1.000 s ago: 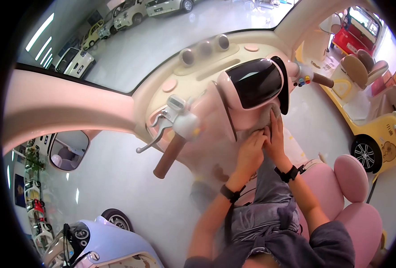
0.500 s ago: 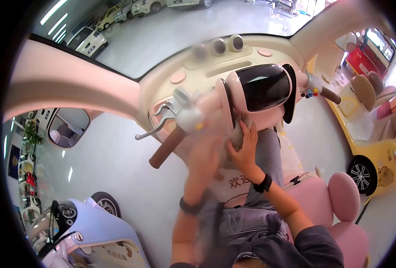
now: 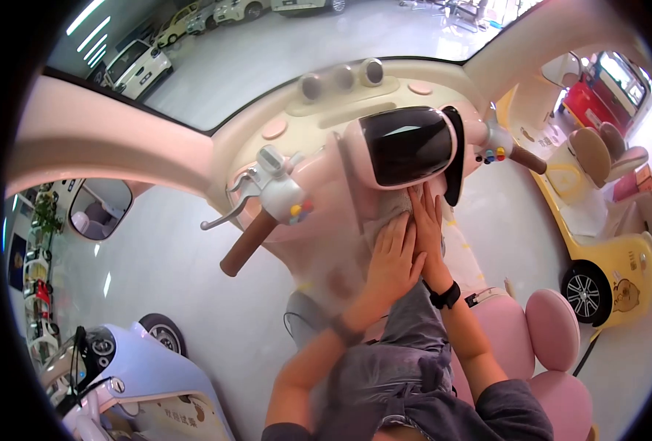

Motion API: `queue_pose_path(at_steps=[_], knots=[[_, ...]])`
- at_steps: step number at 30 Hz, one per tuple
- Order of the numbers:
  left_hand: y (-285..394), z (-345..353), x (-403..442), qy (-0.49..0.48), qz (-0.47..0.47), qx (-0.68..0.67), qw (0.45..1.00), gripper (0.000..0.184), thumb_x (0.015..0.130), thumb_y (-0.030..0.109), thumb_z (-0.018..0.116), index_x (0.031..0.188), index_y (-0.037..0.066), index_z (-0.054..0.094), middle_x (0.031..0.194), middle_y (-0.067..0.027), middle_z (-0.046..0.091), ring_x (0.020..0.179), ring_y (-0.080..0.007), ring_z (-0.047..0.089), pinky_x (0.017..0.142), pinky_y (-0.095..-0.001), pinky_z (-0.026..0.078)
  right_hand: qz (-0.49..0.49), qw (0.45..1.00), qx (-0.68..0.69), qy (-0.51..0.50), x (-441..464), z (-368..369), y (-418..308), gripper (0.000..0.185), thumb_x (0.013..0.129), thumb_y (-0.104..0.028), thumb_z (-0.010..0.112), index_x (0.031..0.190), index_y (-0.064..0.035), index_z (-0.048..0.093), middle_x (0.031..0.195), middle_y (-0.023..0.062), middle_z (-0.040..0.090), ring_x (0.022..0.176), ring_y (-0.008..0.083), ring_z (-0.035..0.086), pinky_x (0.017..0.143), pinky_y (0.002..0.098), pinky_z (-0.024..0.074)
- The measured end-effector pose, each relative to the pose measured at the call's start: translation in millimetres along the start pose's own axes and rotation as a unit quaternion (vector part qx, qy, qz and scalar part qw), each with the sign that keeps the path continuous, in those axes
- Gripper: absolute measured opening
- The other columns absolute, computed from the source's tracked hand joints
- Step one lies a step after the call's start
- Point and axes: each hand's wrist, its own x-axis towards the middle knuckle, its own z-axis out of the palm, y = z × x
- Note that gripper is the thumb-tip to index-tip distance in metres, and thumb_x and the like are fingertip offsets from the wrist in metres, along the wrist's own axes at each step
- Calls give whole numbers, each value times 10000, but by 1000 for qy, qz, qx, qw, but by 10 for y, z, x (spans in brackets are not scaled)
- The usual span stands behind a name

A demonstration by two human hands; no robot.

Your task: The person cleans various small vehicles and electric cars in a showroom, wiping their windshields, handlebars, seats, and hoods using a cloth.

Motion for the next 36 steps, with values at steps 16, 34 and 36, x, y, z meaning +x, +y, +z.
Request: queue_pose_path(at_steps=[16,34,36], knots=[[535,-2214,573,226,141,-138,954,485,828,139,440,1271,-48,379,1266,-199,446,1201,-310,406,1011,-427,297,58,992,70,84,-95,96,-22,648,796,-212,590,1331,15,302,1331,206,374,1249,446,264,1049,484,172],[333,-2863,647,125,268,70,953,472,811,51,313,1263,-79,356,1267,-283,412,1154,-426,421,1034,-522,239,70,993,76,48,-215,182,85,656,776,-149,594,1326,31,284,1318,248,341,1235,468,247,1023,494,199],[392,-2774,680,138,261,60,953,477,809,49,330,1271,-67,347,1269,-282,410,1138,-428,433,1032,-520,244,72,993,87,41,-221,149,78,660,776,-146,594,1328,31,279,1324,248,332,1239,466,241,1023,493,200]])
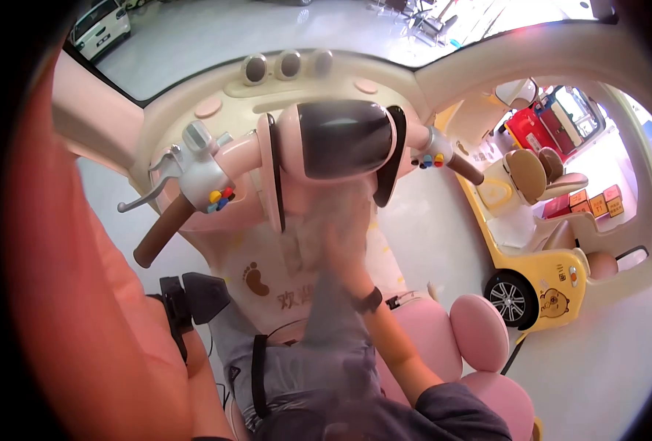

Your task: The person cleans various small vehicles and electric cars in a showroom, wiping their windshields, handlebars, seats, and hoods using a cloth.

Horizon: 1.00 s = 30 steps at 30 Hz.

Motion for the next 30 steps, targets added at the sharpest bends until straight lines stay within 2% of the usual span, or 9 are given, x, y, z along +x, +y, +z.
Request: queue_pose_path(at_steps=[7,13,15,17,19,21,23,27,30], knots=[[8,327,90,116,-31,-28,992,508,801,44,389,1299,-26,317,1276,-277,403,1080,-437,478,1024,-514,262,2,999,31,-20,-7,-45,28,673,778,-158,604,1332,33,274,1337,246,322,1248,451,242,1025,488,203],[38,719,18,391,-69,-100,912,551,794,39,440,1323,10,291,1282,-273,398,1031,-445,517,1017,-509,277,-8,1000,-6,-20,-83,-106,-69,758,768,-222,636,1348,45,228,1350,274,286,1270,447,217,1037,488,186],[67,820,-108,295,-121,-128,939,567,792,37,457,1331,22,282,1284,-272,396,1015,-448,530,1015,-507,281,-62,998,-28,10,-94,-105,-49,783,776,-229,622,1359,53,182,1369,277,249,1281,442,200,1047,481,168],[8,906,-313,42,-161,-120,979,470,776,1,469,1240,-7,395,1220,-188,465,1124,-321,472,981,-421,322,-136,987,-57,69,-12,-118,-18,786,792,-214,587,1368,63,129,1394,273,201,1295,428,180,1061,459,146],[23,1293,-539,6,-225,-111,968,450,764,22,483,1208,-22,431,1210,-168,473,1162,-320,431,996,-429,293,-97,990,44,89,367,-254,-173,780,843,-219,507,1379,62,15,1431,253,101,1324,385,128,1072,424,110],[22,1546,-574,-35,-244,-125,961,477,791,64,504,1251,-5,402,1251,-165,440,1216,-313,378,1022,-448,244,-95,989,38,109,824,-429,-321,788,815,-259,532,1387,39,80,1416,263,152,1312,438,98,1062,499,36],[45,1772,-471,-45,-219,-119,967,501,796,92,525,1272,10,391,1276,-161,418,1253,-335,329,1042,-460,195,-108,987,-65,103,1166,-550,-426,596,850,-234,464,1364,-12,261,1376,203,299,1300,411,176,1057,490,94],[53,2132,-207,-31,-207,-32,977,509,814,142,529,1286,22,381,1310,-155,381,1296,-346,243,1065,-459,98,-177,983,-35,36,1613,-559,-258,445,868,-213,423,1267,-16,419,1221,210,460,1223,366,336,1037,461,182],[-113,2484,-109,-28,-193,13,981,519,837,207,473,1270,-59,370,1312,-224,369,1281,-369,266,1051,-483,173,-111,993,-41,0,1786,-586,-248,438,856,-211,438,1251,-23,432,1237,190,453,1225,372,328,1036,473,179]])
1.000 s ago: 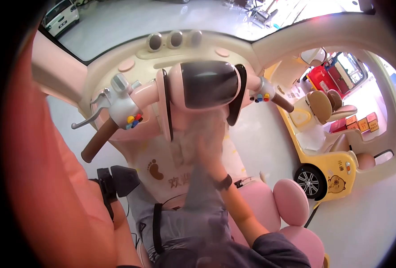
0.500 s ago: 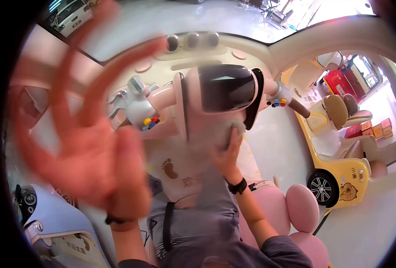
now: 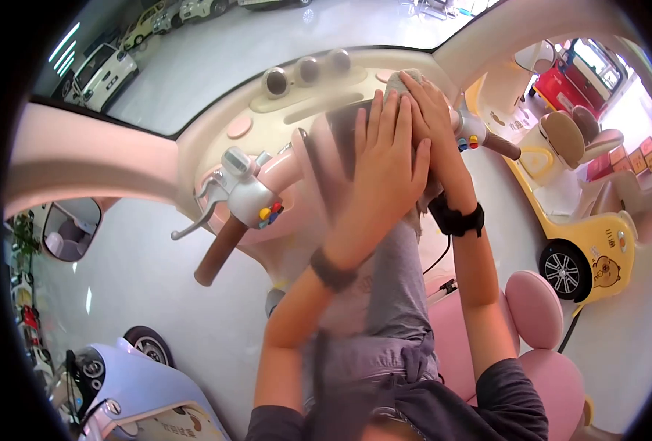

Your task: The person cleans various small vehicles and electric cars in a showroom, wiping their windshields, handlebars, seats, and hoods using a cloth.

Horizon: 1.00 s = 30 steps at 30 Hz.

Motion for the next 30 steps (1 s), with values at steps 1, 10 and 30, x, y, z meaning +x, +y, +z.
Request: queue_pose_path(at_steps=[1,10,30], knots=[[-4,88,46,8,3,17,1000,489,845,201,460,1264,-39,382,1299,-200,385,1279,-362,272,1050,-477,174,0,1000,-16,10,37,6,54,431,853,-208,439,1243,-26,438,1241,183,452,1226,371,329,1035,482,177],[-71,482,408,70,29,68,995,365,869,211,397,1114,-37,504,1119,-183,521,1158,-330,417,1022,-433,247,-72,967,-239,44,95,-85,397,354,835,-194,454,1145,-30,499,1212,142,481,1204,321,364,996,539,185],[58,607,163,46,136,52,988,324,813,159,465,1073,-28,516,1085,-150,526,1036,-302,477,880,-390,377,-32,986,-150,59,-324,-317,389,310,854,-141,424,1115,-2,516,1023,159,567,989,298,509,890,391,364]])
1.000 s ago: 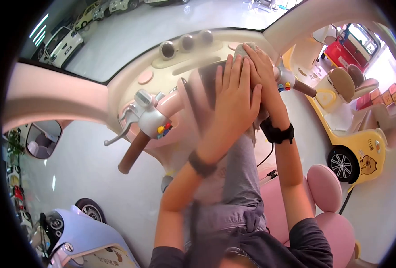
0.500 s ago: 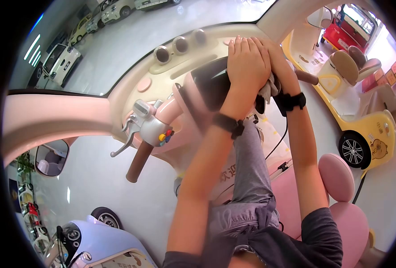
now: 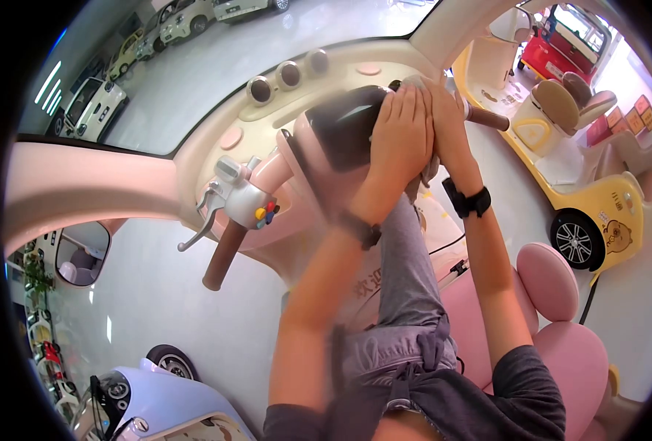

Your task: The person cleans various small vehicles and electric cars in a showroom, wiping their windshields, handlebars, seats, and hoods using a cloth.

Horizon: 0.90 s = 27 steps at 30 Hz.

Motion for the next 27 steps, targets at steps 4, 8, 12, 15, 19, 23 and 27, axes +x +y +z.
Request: queue_pose_path(at_steps=[4,8,12,15,19,23,27], knots=[[50,-84,-448,-36,27,-18,999,424,794,140,482,1181,-32,471,1199,-155,484,1135,-299,441,953,-376,344,30,986,-161,-26,-346,-67,-261,413,823,-125,458,1206,30,454,1158,166,500,1112,309,431,972,445,284],[-79,99,-1019,-123,33,-65,990,428,778,134,483,1165,-50,487,1230,-183,464,1229,-277,378,1019,-383,288,86,993,-83,-10,-778,51,-465,460,824,-107,431,1252,55,390,1209,223,449,1139,371,398,986,440,278],[-141,-14,-1446,-159,4,-109,981,431,744,75,511,1155,-51,485,1214,-180,472,1206,-311,391,986,-406,327,88,996,-4,-10,-1244,365,-656,504,801,-70,424,1279,68,344,1211,265,409,1136,422,367,975,462,277],[-25,-284,-1539,-222,-95,-125,962,446,734,64,524,1164,-43,477,1214,-200,459,1186,-349,394,974,-428,333,73,996,44,-33,-1318,321,-886,542,770,-41,423,1290,74,322,1208,276,398,1136,442,354,970,486,271],[-60,-513,-1928,-78,-88,-88,989,460,736,15,592,1168,-36,445,1162,-175,470,1096,-337,445,920,-400,384,30,994,71,-83,-1392,347,-1205,507,726,-100,493,1215,23,441,1155,230,448,1124,396,385,959,489,288],[-93,-825,-2268,-126,-187,-114,967,450,735,-6,598,1161,-29,457,1167,-169,466,1067,-334,461,896,-393,395,10,988,116,-97,-1421,417,-1544,494,706,-111,532,1189,-15,488,1115,197,471,1096,381,408,922,477,336],[13,-963,-2159,-99,-225,-143,959,480,709,-25,611,1165,-26,459,1153,-164,483,1046,-331,479,880,-388,404,64,976,179,-104,-1370,351,-1618,518,666,-70,531,1178,-8,488,1098,184,474,1079,370,414,939,458,322]])
